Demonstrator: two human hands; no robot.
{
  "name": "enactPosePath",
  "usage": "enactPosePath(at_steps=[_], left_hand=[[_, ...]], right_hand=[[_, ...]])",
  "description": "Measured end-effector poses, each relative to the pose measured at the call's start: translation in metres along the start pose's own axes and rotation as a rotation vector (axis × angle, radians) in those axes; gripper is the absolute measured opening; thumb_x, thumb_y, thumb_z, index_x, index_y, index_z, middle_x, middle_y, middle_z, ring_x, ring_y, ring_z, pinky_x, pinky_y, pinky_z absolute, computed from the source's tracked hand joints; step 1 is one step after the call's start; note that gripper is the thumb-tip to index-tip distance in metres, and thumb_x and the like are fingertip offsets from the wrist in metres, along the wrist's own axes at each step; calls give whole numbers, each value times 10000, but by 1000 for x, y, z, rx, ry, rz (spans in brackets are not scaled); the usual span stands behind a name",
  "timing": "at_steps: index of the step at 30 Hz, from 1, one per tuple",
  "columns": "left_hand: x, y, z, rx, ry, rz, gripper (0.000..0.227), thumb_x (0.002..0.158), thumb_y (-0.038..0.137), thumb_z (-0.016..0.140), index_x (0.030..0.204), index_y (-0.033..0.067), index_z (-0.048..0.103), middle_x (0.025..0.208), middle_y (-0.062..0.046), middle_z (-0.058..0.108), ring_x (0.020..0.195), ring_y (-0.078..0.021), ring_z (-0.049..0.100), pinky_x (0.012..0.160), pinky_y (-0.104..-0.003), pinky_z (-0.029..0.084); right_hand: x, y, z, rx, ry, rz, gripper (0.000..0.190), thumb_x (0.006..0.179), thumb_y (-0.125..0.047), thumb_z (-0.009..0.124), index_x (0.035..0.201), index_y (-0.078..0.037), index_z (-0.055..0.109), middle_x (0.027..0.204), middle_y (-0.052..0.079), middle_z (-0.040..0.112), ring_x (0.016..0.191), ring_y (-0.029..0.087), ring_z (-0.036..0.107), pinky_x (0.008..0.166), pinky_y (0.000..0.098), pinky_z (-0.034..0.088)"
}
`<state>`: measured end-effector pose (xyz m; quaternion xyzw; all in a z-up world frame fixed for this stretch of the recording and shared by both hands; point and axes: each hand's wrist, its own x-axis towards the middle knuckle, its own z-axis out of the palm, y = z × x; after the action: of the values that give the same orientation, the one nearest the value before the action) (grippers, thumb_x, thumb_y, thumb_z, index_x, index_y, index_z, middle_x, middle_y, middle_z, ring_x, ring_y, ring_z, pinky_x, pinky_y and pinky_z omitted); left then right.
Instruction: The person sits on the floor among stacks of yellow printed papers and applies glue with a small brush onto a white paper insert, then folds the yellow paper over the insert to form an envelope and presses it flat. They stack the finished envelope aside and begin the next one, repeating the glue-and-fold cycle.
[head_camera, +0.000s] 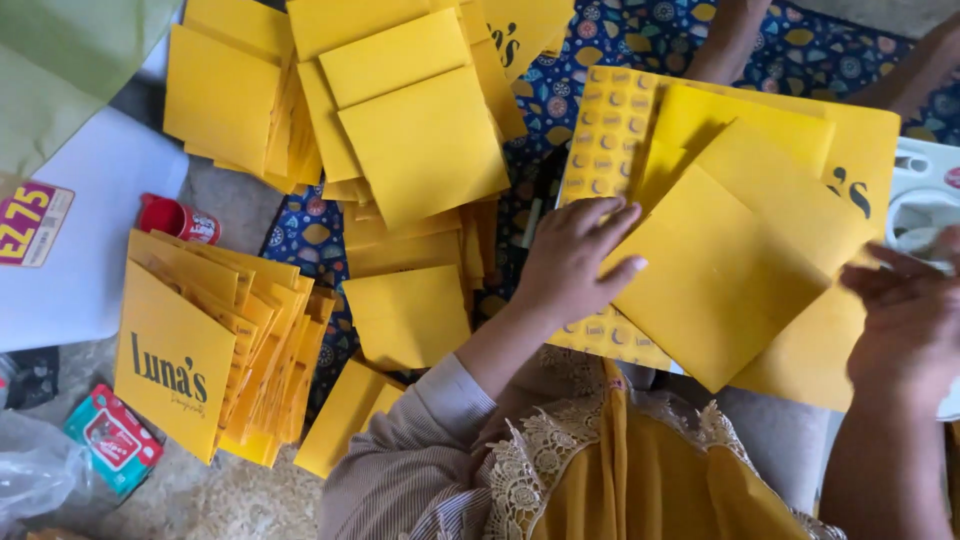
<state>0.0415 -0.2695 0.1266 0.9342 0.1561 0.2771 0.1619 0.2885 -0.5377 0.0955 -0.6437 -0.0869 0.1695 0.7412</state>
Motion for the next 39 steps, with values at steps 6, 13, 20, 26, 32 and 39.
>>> enactPosePath(at_steps=[6,13,20,26,32,39], left_hand=[[-3,21,32,87,-185,-33,807,912,500,617,1471,-48,421,1410,-274,562,1353,-415,502,1105,-570,388],[-17,43,24,-18,-132,-10,764,956,433,598,1451,-114,401,1458,-316,522,1361,-414,523,1137,-506,384],[-23,47,45,-78,-104,-61,884,818,499,749,1497,9,467,1551,-305,390,1416,-503,385,1110,-626,319],[-23,46,53,-100,-136,-39,772,922,414,684,1538,31,421,1654,-247,250,1531,-472,180,1182,-671,118],[-33,38,50,-218,37,89,549,961,274,682,1475,154,532,1608,-99,389,1507,-334,318,1205,-536,169],[-45,35,48,-536,99,212,256,930,-10,631,1160,100,625,1184,-59,692,1155,-289,668,1003,-435,511]], right_hand=[[-98,-13,27,-1061,-261,-580,763,948,-131,754,1538,158,368,1298,265,668,1093,352,654,903,449,517],[-65,16,16,-357,-447,-421,717,980,14,513,1609,-21,170,1624,275,321,1497,375,367,1244,467,302],[-49,18,5,-554,-246,-508,733,1043,-107,605,1641,-17,190,1558,360,407,1424,528,379,1174,640,304],[-69,5,-4,-442,-254,-384,657,1071,-286,450,1651,-86,214,1602,274,405,1472,458,338,1203,576,284],[-82,1,-10,-270,-301,-439,786,1055,-577,250,1649,-67,191,1696,202,251,1540,417,258,1244,560,208],[-85,6,-9,68,-432,-369,971,973,-811,141,1683,-156,48,1692,257,244,1577,416,180,1295,539,103]])
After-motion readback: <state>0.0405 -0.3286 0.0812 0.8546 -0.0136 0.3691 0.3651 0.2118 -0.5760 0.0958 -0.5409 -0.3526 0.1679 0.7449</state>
